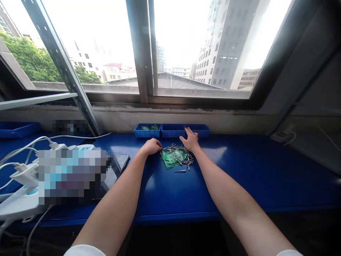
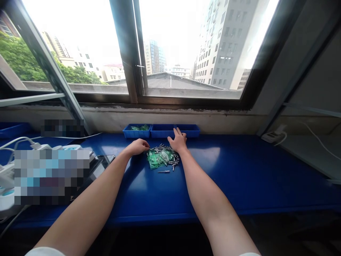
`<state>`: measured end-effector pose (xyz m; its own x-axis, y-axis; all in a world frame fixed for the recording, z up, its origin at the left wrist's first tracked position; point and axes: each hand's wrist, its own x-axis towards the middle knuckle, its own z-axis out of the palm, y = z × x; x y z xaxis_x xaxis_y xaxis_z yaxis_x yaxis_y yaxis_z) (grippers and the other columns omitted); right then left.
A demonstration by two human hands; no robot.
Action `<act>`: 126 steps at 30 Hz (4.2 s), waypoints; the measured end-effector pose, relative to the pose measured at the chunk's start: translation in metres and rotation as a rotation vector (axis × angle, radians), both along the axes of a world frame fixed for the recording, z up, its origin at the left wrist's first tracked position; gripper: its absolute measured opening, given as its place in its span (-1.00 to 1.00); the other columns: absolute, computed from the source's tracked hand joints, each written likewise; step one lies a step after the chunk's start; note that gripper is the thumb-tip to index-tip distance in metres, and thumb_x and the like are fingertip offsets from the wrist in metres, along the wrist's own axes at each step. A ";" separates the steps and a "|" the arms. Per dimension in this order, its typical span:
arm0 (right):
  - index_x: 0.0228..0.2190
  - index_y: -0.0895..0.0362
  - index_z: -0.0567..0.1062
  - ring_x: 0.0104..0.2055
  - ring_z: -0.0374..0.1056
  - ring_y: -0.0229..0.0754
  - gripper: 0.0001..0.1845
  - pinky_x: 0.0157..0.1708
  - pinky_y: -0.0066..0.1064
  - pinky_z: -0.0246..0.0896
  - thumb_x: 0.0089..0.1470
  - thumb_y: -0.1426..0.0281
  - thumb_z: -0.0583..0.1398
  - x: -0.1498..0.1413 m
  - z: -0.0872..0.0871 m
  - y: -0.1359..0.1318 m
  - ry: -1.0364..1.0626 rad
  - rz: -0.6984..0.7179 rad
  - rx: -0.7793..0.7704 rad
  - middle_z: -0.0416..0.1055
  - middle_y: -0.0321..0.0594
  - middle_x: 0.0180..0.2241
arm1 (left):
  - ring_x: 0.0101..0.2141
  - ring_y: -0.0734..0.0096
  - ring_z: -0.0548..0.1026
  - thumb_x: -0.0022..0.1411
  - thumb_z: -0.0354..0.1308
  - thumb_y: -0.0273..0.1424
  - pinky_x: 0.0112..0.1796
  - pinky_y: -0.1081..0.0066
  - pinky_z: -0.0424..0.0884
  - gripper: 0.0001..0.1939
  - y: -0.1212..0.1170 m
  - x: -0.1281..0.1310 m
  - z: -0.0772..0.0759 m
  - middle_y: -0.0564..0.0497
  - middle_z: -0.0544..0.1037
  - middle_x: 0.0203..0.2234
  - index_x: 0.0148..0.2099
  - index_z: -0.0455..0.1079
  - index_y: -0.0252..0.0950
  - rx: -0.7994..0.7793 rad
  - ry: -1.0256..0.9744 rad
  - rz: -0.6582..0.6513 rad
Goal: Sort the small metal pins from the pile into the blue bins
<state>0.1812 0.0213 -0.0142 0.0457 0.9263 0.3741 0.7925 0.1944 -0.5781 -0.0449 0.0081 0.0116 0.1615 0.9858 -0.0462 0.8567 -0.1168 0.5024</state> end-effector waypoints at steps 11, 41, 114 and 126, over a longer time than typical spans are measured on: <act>-0.05 0.16 0.42 0.02 0.17 -0.02 -0.54 0.00 -0.21 0.09 0.04 0.22 0.11 -0.011 0.005 -0.009 0.074 0.208 0.223 0.39 -0.10 -0.07 | -0.26 0.25 0.46 0.19 -0.01 -0.35 -0.24 0.39 0.34 -0.78 0.001 0.015 -0.005 -0.09 0.52 -0.29 -0.27 0.44 -0.29 0.303 0.036 0.008; -0.31 0.14 0.52 -0.24 0.40 -0.13 -0.73 -0.18 -0.31 0.29 -0.15 0.36 0.21 -0.017 0.010 -0.019 0.670 0.438 0.031 0.51 -0.20 -0.32 | -0.25 0.31 0.47 0.15 0.09 -0.36 -0.21 0.41 0.37 -0.72 -0.001 0.038 -0.016 -0.06 0.52 -0.27 -0.08 0.44 -0.31 0.599 -0.259 -0.014; -0.41 0.14 0.49 -0.35 0.39 -0.15 -0.76 -0.34 -0.37 0.27 -0.13 0.25 0.20 -0.019 0.018 -0.020 0.682 0.494 -0.043 0.49 -0.22 -0.45 | -0.37 0.41 0.48 0.13 0.11 -0.38 -0.31 0.46 0.37 -0.79 -0.012 0.042 -0.005 0.03 0.55 -0.40 -0.15 0.37 -0.28 0.540 -0.466 -0.095; 0.10 0.06 0.27 0.06 0.05 0.10 -0.29 0.02 -0.07 -0.02 -0.15 0.22 0.17 -0.005 0.010 -0.003 0.021 0.054 0.090 0.29 -0.20 0.07 | -0.30 0.32 0.48 0.11 0.06 -0.44 -0.22 0.41 0.37 -0.84 0.001 0.016 -0.004 -0.04 0.55 -0.35 -0.26 0.44 -0.30 0.480 -0.354 0.193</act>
